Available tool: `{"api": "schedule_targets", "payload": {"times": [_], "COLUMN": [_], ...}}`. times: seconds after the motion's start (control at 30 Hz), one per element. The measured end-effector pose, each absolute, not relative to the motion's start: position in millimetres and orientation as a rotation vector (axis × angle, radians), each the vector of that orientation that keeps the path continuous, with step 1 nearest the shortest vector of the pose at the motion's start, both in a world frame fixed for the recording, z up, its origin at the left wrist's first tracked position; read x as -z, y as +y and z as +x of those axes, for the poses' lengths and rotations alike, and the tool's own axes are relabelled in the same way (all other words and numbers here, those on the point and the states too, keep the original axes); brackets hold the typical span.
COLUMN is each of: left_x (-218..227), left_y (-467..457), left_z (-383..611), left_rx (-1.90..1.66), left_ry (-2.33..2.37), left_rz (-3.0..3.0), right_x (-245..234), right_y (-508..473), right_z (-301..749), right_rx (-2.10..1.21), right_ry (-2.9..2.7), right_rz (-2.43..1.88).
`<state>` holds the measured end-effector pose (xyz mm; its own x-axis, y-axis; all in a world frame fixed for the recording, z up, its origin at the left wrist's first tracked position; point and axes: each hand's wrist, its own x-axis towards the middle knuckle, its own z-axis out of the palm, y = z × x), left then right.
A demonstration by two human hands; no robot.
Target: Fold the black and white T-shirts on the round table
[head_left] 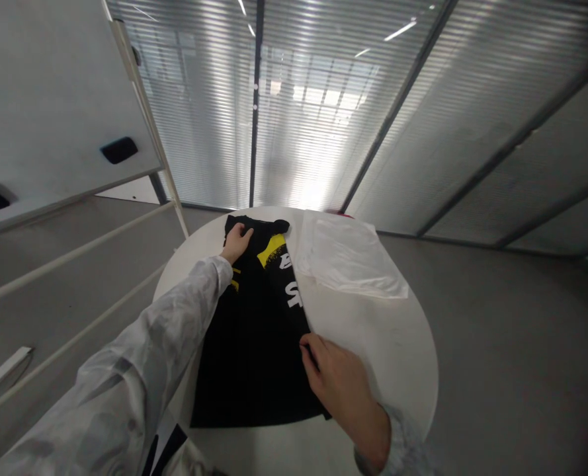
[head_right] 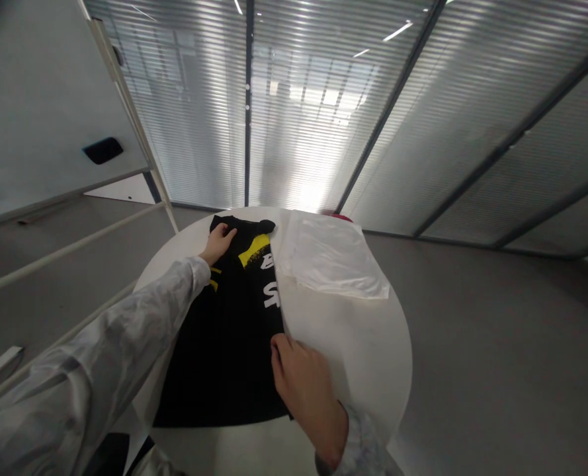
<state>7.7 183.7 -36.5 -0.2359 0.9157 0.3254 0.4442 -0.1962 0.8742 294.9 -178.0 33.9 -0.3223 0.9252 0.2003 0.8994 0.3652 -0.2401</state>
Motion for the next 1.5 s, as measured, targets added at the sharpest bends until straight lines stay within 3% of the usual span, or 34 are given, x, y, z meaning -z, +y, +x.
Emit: {"api": "schedule_targets", "payload": {"times": [0.33,0.63,0.83,1.07,1.33,1.5], "left_x": [38.8,34.6,34.5,38.6,35.8,35.2], "left_y": [185.8,180.4,178.5,181.0,174.4,172.5], "left_z": [7.9,6.5,5.0,3.2,12.4,13.8], "left_rx": [-1.388,-1.398,-1.417,-1.428,-1.373,-1.366], "left_ry": [1.554,1.592,1.587,1.591,1.481,1.45], "left_rz": [1.619,1.64,1.646,1.62,1.7,1.748], "right_x": [-72.1,-79.7,-60.5,-55.6,-47.6,-31.9], "right_y": [-180.8,60.1,184.9,239.5,246.1,200.7], "right_z": [263.9,279.4,275.1,277.7,277.3,251.6], "right_rx": [-0.726,-0.241,-0.424,-0.585,-0.33,-0.184], "right_ry": [-2.547,-2.179,-2.092,-2.033,-1.757,-1.883], "right_rz": [-1.249,-1.494,-1.654,-1.638,-1.787,-1.728]}}
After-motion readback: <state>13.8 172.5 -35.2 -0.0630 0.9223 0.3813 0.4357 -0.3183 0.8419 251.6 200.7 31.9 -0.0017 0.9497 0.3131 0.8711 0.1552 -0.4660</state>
